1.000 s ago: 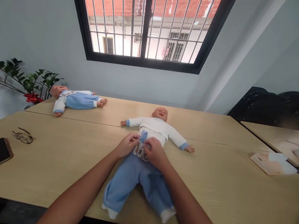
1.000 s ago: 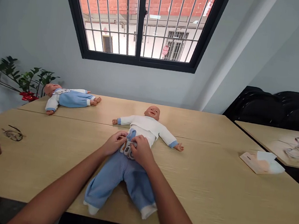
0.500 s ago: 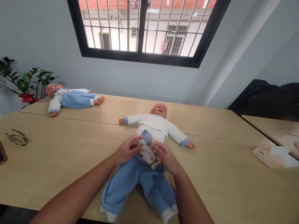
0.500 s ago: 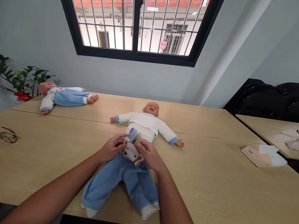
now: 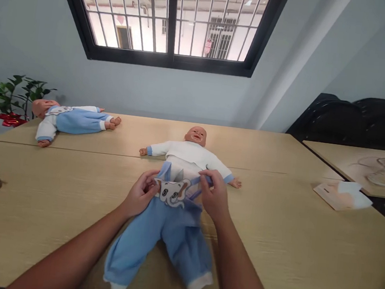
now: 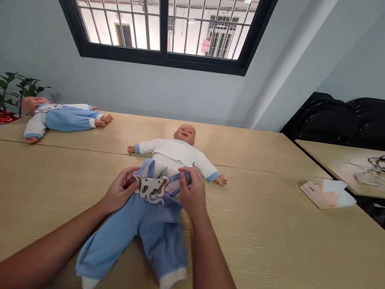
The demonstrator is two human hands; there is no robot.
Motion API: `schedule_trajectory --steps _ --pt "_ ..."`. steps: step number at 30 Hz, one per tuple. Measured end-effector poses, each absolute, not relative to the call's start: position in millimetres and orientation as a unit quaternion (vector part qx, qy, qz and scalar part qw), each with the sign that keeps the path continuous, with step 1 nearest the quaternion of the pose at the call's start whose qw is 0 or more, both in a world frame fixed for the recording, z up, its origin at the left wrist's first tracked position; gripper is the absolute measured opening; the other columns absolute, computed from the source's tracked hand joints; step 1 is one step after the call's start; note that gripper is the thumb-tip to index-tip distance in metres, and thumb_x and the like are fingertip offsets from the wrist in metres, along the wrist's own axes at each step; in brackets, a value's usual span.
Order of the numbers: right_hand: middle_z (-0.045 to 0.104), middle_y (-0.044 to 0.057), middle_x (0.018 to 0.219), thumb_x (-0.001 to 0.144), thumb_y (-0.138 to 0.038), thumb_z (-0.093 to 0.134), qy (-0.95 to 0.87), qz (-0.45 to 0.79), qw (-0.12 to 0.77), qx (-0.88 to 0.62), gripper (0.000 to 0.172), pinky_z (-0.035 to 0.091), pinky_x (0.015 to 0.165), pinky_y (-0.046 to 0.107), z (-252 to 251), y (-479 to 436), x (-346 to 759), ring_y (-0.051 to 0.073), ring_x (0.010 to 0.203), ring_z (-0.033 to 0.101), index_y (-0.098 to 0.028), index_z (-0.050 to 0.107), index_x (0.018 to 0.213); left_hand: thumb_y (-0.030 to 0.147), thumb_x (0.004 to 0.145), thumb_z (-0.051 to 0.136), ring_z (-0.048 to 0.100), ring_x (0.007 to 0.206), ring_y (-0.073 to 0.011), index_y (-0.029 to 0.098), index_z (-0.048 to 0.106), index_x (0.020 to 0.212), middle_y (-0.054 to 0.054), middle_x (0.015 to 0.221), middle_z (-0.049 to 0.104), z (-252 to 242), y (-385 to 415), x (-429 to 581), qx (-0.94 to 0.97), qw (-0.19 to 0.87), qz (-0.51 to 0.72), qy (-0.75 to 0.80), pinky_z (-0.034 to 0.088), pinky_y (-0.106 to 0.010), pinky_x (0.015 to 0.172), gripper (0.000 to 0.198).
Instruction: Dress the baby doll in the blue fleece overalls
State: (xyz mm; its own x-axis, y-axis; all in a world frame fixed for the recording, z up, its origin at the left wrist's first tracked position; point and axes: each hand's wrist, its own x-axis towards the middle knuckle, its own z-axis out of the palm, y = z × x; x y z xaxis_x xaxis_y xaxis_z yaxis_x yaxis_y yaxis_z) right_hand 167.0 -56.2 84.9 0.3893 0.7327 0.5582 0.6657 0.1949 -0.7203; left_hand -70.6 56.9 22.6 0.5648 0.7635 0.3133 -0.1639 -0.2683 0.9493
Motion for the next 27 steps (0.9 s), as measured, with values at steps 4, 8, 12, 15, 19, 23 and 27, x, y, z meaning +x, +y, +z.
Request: schedule_trajectory --steps 4,8,12,15,19,23,27 --pt "0.064 0.010 0.099 0.103 -0.036 0.043 -0.610 -0.023 0.457 -0.647 0.029 0.046 0.091 0.043 82 -56 160 0.026 0.098 0.060 -0.021 0.064 0.088 0.043 0.102 0.055 0.067 0.101 -0.0195 0.020 0.049 0.137 -0.009 0.112 0.069 17 57 -72 0.692 0.515 0.439 0.252 0.053 -0.033 0.091 0.042" --pt "0.064 0.014 0.127 0.095 -0.044 0.063 -0.699 -0.016 0.368 -0.612 0.043 0.037 0.112 0.052 81 -59 134 0.033 0.123 0.054 -0.020 0.062 0.131 0.039 0.099 0.060 0.058 0.127 -0.0264 0.022 0.055 0.132 -0.014 0.140 0.057 17 58 -72 0.751 0.359 0.481 0.274 0.049 -0.042 0.106 0.037" --pt "0.067 0.013 0.115 0.090 -0.038 0.072 -0.725 0.021 0.296 -0.622 0.060 0.045 0.105 0.054 76 -59 108 0.034 0.111 0.058 -0.022 0.052 0.144 0.034 0.100 0.057 0.039 0.149 -0.0307 0.024 0.051 0.139 -0.015 0.160 0.040 30 58 -74 0.798 0.255 0.501 0.219 0.033 -0.053 0.121 0.040" --pt "0.063 0.016 0.124 0.087 -0.033 0.075 -0.716 0.020 0.285 -0.636 0.050 0.048 0.103 0.053 70 -56 103 0.036 0.117 0.055 -0.022 0.060 0.133 0.037 0.101 0.053 0.032 0.153 -0.0320 0.023 0.042 0.150 -0.015 0.165 0.035 46 62 -72 0.839 0.247 0.462 0.146 0.028 -0.055 0.125 0.052" --pt "0.060 0.019 0.130 0.081 -0.044 0.081 -0.705 -0.013 0.277 -0.653 0.072 0.038 0.110 0.060 60 -51 109 0.040 0.126 0.049 -0.017 0.054 0.142 0.044 0.099 0.056 0.046 0.143 -0.0320 0.022 0.039 0.155 -0.015 0.154 0.052 62 80 -64 0.900 0.263 0.335 0.093 0.025 -0.050 0.125 0.063" --pt "0.064 0.013 0.108 0.084 -0.042 0.078 -0.697 -0.040 0.260 -0.667 0.054 0.044 0.097 0.054 55 -48 112 0.034 0.106 0.056 -0.021 0.062 0.131 0.051 0.100 0.051 0.062 0.112 -0.0289 0.019 0.053 0.145 -0.013 0.121 0.071 62 102 -61 0.902 0.299 0.287 0.119 0.040 -0.043 0.107 0.055" --pt "0.066 0.010 0.109 0.087 -0.029 0.073 -0.720 -0.077 0.298 -0.622 0.017 0.043 0.097 0.050 62 -49 110 0.030 0.107 0.056 -0.023 0.065 0.102 0.051 0.100 0.051 0.061 0.092 -0.0251 0.021 0.077 0.103 -0.008 0.088 0.070 60 108 -68 0.925 0.276 0.247 0.081 0.041 -0.041 0.098 0.040"
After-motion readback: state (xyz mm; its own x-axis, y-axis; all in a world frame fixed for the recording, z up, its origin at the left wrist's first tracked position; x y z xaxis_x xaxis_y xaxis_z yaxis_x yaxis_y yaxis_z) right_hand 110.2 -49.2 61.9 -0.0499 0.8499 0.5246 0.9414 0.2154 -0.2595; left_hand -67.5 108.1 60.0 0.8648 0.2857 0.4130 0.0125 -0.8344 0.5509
